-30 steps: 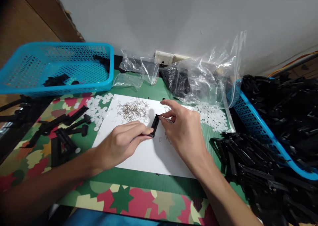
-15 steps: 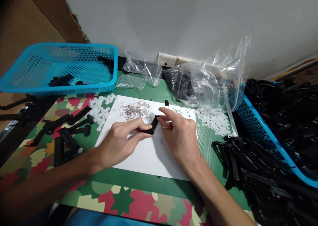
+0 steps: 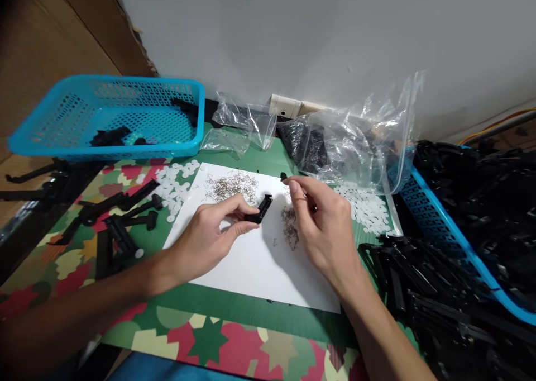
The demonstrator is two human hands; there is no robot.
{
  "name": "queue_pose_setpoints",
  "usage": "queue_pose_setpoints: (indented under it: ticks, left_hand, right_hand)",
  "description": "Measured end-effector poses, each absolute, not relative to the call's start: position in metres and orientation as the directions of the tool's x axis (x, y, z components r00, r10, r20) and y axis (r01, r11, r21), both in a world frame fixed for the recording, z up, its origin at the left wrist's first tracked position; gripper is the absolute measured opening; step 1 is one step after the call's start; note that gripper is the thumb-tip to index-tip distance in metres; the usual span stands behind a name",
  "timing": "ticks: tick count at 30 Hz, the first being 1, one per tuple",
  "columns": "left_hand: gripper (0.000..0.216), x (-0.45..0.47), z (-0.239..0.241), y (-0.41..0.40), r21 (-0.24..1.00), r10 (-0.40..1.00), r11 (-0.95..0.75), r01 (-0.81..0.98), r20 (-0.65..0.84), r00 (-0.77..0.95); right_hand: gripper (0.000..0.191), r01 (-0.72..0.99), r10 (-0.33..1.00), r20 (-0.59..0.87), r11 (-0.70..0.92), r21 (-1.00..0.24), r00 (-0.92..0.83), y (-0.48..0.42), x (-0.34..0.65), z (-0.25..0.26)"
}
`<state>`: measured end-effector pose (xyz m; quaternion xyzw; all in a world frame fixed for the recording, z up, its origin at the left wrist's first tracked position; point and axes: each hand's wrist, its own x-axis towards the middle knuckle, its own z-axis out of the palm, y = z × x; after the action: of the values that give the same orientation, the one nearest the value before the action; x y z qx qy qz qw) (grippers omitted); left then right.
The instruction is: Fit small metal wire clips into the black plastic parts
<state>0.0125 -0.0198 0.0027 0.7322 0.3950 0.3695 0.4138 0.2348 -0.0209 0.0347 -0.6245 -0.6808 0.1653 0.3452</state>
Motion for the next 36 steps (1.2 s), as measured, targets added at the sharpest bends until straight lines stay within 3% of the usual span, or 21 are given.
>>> queue_pose_setpoints:
  ticks: [7, 13, 21, 36]
  left_hand:
    - [0.026, 0.014, 0.002, -0.02, 0.924, 0.884, -0.308, 0.225, 0.191, 0.427]
    - [0.038, 0.016, -0.001, -0.017, 0.89, 0.876, -0.377, 0.257, 0.252, 0.412]
    - [0.036, 0.017, -0.005, -0.018, 0.855, 0.846, -0.45, 0.257, 0.316, 0.429]
    - [0.032, 0.014, -0.009, -0.018, 0.803, 0.81, -0.514, 0.303, 0.337, 0.481]
  right_hand:
    - [0.035, 0.536, 0.975, 0.205, 0.221, -0.814, -0.091, -0.014, 0.244, 0.032]
    - [0.033, 0.346, 0.984, 0.164, 0.177, -0.921, -0.069, -0.007, 0.241, 0.021]
    - [0.033, 0.327, 0.982, 0.186, 0.166, -0.93, 0.031, 0.0, 0.232, 0.016]
    - [0.033, 0.375, 0.978, 0.208, 0.188, -0.908, 0.013, 0.0, 0.23, 0.021]
